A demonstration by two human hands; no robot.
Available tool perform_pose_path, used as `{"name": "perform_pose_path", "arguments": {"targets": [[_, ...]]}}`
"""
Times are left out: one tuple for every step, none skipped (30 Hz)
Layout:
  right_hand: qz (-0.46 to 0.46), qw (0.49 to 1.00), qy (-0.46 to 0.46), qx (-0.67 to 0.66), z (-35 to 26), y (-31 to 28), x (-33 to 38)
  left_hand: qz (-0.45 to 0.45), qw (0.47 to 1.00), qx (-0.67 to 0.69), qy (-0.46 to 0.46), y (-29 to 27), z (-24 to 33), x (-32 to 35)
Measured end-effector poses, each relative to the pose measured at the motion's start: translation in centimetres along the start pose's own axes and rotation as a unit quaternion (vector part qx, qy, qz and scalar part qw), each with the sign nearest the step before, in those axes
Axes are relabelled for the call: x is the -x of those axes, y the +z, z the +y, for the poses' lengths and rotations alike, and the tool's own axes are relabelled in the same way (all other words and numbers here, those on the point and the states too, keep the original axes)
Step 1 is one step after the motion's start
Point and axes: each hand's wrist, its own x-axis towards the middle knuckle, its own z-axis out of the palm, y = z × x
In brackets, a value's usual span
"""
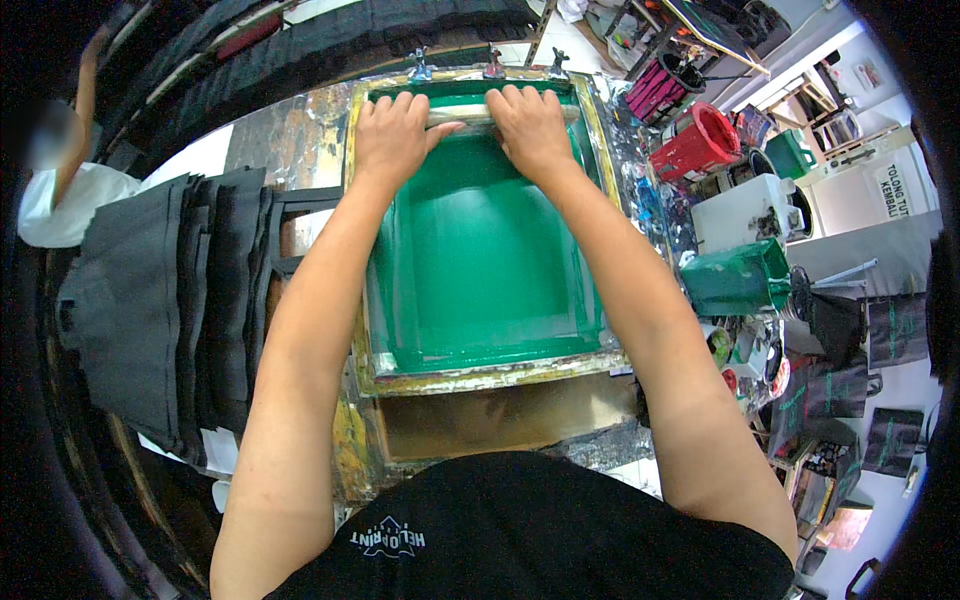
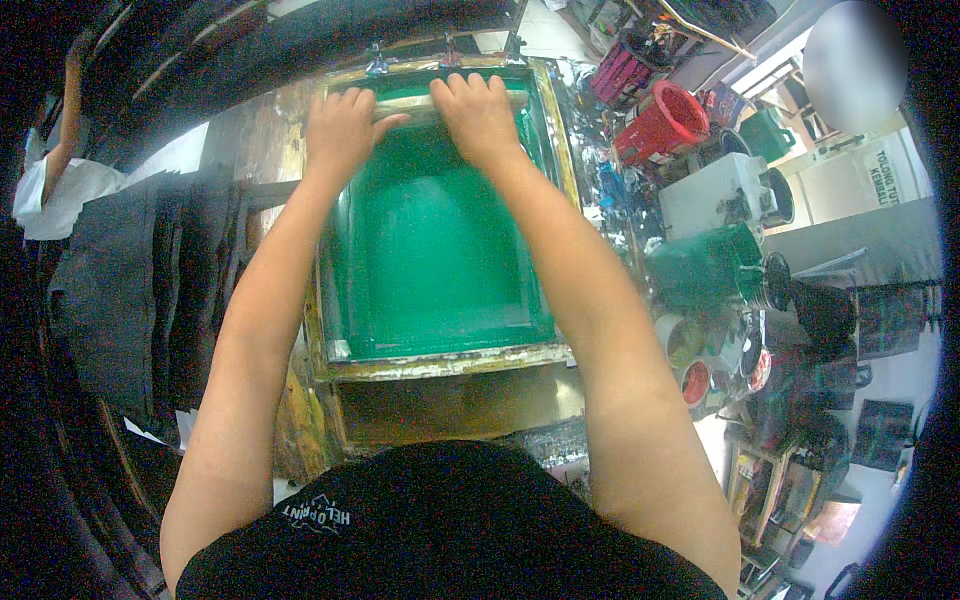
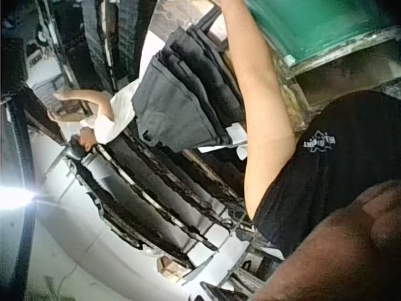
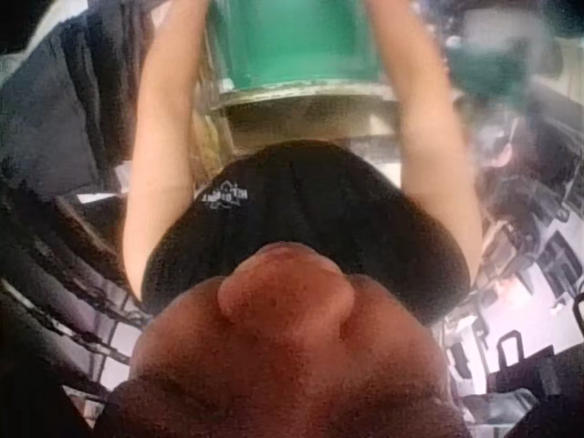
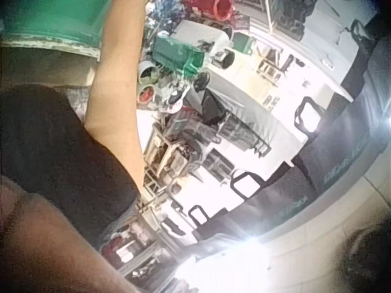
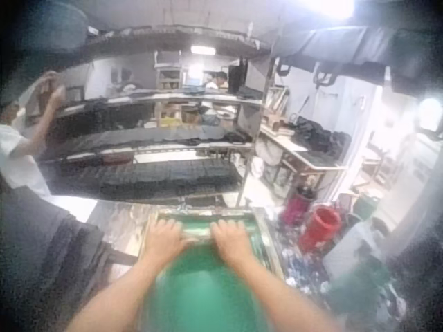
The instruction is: The person places a black tote bag onto a printing platform, lowers a green-inked screen, and uses a squeegee to apply the design, before lifting the screen and setting the bag aside.
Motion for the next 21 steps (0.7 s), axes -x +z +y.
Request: {"name": "perform_pose_path", "arguments": {"targets": [[-0.004, 1.0, -0.002, 0.0, -0.4, -0.8, 0.6, -0.007, 1.0, 0.0, -0.002, -0.7, 0.3, 0.6], [-0.01, 1.0, -0.002, -0.002, -0.7, -1.6, 1.4, -0.014, 1.0, 0.001, -0.003, -1.7, 0.9, 1.0], [-0.015, 1.0, -0.003, -0.005, -1.0, -2.4, 2.1, -0.02, 1.0, 0.002, -0.005, -2.8, 1.4, 1.5], [-0.021, 1.0, -0.003, -0.007, -1.4, -3.3, 3.0, -0.017, 1.0, 0.011, -0.007, -3.7, 2.1, 2.1], [-0.025, 1.0, -0.002, -0.014, -1.8, -4.1, 3.7, -0.013, 1.0, 0.017, -0.009, -4.7, 2.6, 2.7], [-0.031, 0.999, -0.002, -0.017, -2.2, -4.9, 4.5, -0.011, 1.0, 0.023, -0.011, -5.6, 3.1, 3.4], [-0.038, 0.999, -0.002, -0.021, -2.6, -5.8, 5.3, -0.017, 0.999, 0.023, -0.016, -6.5, 3.8, 4.2], [-0.044, 0.999, 0.0, -0.024, -3.1, -6.8, 6.2, -0.022, 0.999, 0.027, -0.017, -7.7, 4.4, 4.9], [-0.045, 0.999, -0.002, -0.03, -3.6, -7.7, 7.1, -0.028, 0.999, 0.031, -0.02, -8.9, 5.0, 5.6], [-0.052, 0.998, 0.001, -0.033, -4.3, -8.7, 8.0, -0.034, 0.999, 0.034, -0.023, -10.1, 5.6, 6.4], [-0.061, 0.998, 0.003, -0.032, -4.8, -10.0, 8.9, -0.027, 0.999, 0.036, -0.021, -11.3, 6.3, 7.2], [-0.072, 0.997, 0.007, -0.032, -5.4, -11.1, 10.0, -0.036, 0.998, 0.046, -0.023, -12.3, 6.9, 7.9], [-0.071, 0.997, 0.008, -0.024, -6.0, -12.2, 11.0, -0.045, 0.997, 0.056, -0.025, -13.4, 7.5, 8.7], [-0.079, 0.997, 0.007, -0.025, -6.6, -13.3, 11.9, -0.054, 0.996, 0.063, -0.026, -14.7, 8.0, 9.5], [-0.089, 0.996, 0.009, -0.025, -7.2, -14.4, 13.0, -0.059, 0.995, 0.071, -0.029, -15.8, 8.6, 10.3], [-0.098, 0.995, 0.01, -0.025, -7.8, -15.3, 14.0, -0.065, 0.995, 0.074, -0.031, -16.9, 9.2, 11.3], [-0.098, 0.995, 0.015, -0.027, -8.4, -16.3, 14.9, -0.069, 0.994, 0.076, -0.032, -18.1, 9.8, 12.1], [-0.11, 0.993, 0.019, -0.041, -9.0, -17.4, 16.0, -0.073, 0.994, 0.081, -0.032, -19.0, 10.4, 12.9], [-0.122, 0.991, 0.024, -0.054, -9.6, -18.5, 16.9, -0.077, 0.993, 0.085, -0.028, -19.6, 10.8, 13.9], [-0.134, 0.988, 0.03, -0.068, -10.1, -19.7, 17.8, -0.084, 0.992, 0.087, -0.026, -20.7, 11.3, 14.7], [-0.147, 0.986, 0.03, -0.069, -10.6, -20.6, 18.5, -0.081, 0.992, 0.09, -0.024, -22.0, 11.7, 15.3]]}}
